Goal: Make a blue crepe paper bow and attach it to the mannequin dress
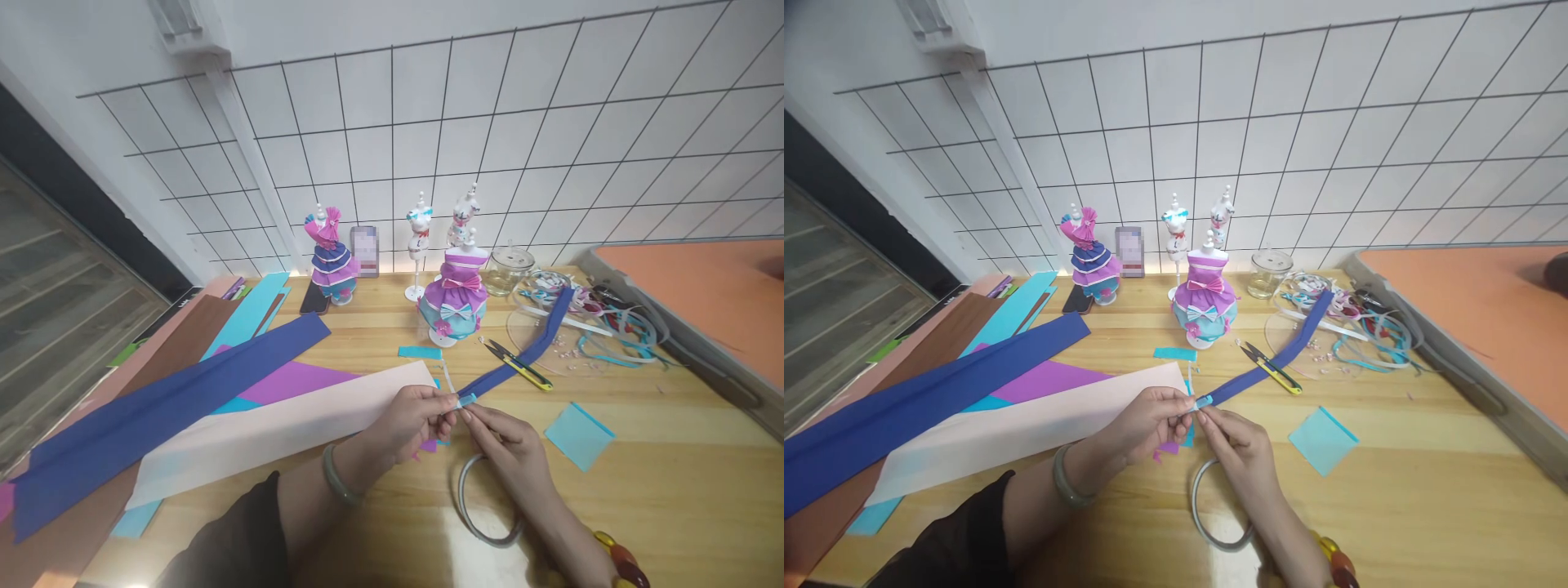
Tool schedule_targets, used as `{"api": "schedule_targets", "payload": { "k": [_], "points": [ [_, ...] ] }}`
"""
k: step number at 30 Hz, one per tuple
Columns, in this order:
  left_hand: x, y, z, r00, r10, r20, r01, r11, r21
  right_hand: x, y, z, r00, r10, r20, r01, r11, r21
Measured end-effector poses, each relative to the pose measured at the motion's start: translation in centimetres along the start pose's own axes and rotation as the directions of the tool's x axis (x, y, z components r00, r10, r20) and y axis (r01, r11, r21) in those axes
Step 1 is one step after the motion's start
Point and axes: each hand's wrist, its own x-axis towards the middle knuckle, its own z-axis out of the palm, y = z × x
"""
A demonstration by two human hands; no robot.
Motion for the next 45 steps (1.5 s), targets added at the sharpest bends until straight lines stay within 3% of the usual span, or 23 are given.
{"api": "schedule_targets", "payload": {
  "k": [5, 13, 17, 23, 33, 39, 45],
  "points": [
    [0.0, 0.3, -0.5, 0.989, -0.143, 0.019, 0.144, 0.989, -0.026, -0.1, 0.2, -0.2, 1.000, -0.009, -0.028, 0.008, 1.000, -0.010],
    [0.3, 0.4, -0.9, 0.964, -0.259, 0.064, 0.264, 0.960, -0.094, -0.1, 0.2, -0.5, 0.998, -0.048, -0.035, 0.046, 0.998, -0.049],
    [0.3, 0.7, -0.9, 0.950, -0.288, 0.120, 0.304, 0.942, -0.141, -0.2, 0.2, -0.5, 0.997, -0.055, -0.055, 0.053, 0.998, -0.033],
    [0.0, 0.9, -0.8, 0.930, -0.315, 0.190, 0.349, 0.919, -0.184, -0.4, 0.8, -0.5, 0.999, 0.034, -0.037, -0.033, 0.999, 0.040],
    [-0.1, 0.8, -0.8, 0.929, -0.242, 0.281, 0.283, 0.952, -0.116, -0.4, 0.4, -0.7, 0.995, 0.099, -0.008, -0.098, 0.990, 0.106],
    [0.1, 0.7, -0.7, 0.945, -0.227, 0.237, 0.254, 0.963, -0.090, -0.5, 0.9, -0.9, 0.998, 0.050, 0.042, -0.052, 0.997, 0.049],
    [0.2, 0.0, -0.8, 0.980, -0.132, 0.148, 0.137, 0.990, -0.022, -0.6, 1.3, -0.9, 0.994, 0.084, 0.065, -0.091, 0.988, 0.125]
  ]
}}
